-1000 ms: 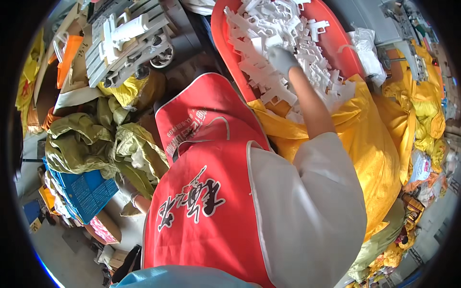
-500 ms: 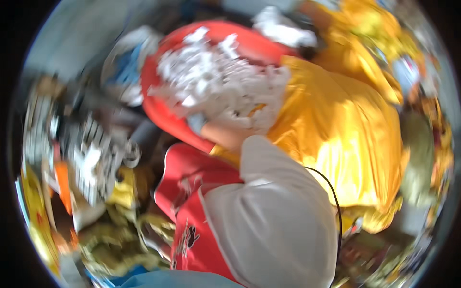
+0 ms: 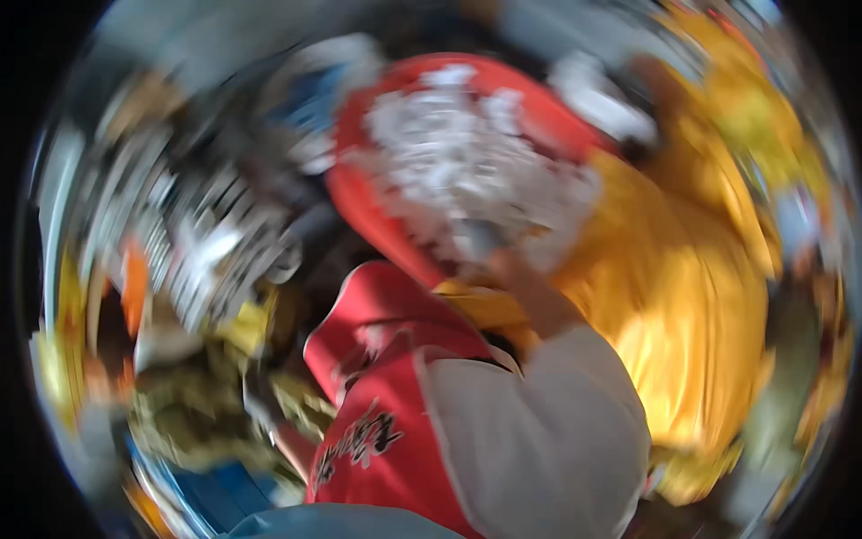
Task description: The person prints toy gun components by mounting them onto a printing machine fixture, transfers the finished components into a collection bag, and pours additional toy gun pieces from a large sack into a basin.
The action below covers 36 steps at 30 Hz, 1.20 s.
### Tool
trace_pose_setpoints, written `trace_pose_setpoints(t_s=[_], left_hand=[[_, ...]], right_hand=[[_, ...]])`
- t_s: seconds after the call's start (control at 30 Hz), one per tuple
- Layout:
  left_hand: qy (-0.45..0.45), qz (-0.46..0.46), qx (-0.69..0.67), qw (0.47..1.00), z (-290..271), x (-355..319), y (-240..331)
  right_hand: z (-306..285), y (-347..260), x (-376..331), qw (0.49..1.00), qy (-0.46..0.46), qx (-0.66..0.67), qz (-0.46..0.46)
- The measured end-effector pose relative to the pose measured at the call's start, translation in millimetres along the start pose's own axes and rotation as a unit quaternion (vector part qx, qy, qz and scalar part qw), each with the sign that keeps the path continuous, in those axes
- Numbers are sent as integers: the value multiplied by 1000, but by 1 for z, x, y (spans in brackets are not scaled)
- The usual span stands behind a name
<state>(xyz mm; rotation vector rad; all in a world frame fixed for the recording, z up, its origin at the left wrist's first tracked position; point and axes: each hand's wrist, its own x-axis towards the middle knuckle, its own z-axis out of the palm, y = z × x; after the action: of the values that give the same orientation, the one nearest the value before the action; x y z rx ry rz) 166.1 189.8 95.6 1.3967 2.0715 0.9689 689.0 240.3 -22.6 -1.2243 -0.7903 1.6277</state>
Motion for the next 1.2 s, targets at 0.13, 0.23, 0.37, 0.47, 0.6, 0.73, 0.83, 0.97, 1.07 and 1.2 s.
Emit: trace_pose_setpoints(t_s=[0.13, 0.23, 0.37, 0.47, 0.6, 0.73, 0.83, 0.97, 1.07, 1.2], left_hand=[[101, 164, 63, 979, -10, 12, 22], [137, 179, 61, 972, -25, 15, 41], [196, 217, 48, 955, -39, 25, 70], [209, 243, 46, 946, -43, 47, 98], [143, 302, 43, 942, -36, 83, 135], [87, 390, 88, 913, -24, 125, 149], [-6, 341, 48, 939, -27, 141, 154], [-43, 273, -56, 959, -27, 137, 160], [99, 319, -56, 941, -30, 121, 145], [229, 271, -117, 927, -37, 95, 88]], right_hand=[[-34, -18, -15, 703, 12, -708, -59], [-40, -22, -22, 649, 30, -758, -58], [-17, -50, -13, 596, -18, -802, -28], [-8, -64, -11, 684, -1, -729, -4], [-3, -54, 1, 862, 13, -482, -156], [51, -81, -6, 929, 14, -331, -163], [84, -100, -5, 954, -6, -234, -187], [110, -113, 27, 950, -27, -188, -249], [194, -165, 34, 934, -71, -163, -311], [264, -190, 71, 765, -140, -357, -517]])
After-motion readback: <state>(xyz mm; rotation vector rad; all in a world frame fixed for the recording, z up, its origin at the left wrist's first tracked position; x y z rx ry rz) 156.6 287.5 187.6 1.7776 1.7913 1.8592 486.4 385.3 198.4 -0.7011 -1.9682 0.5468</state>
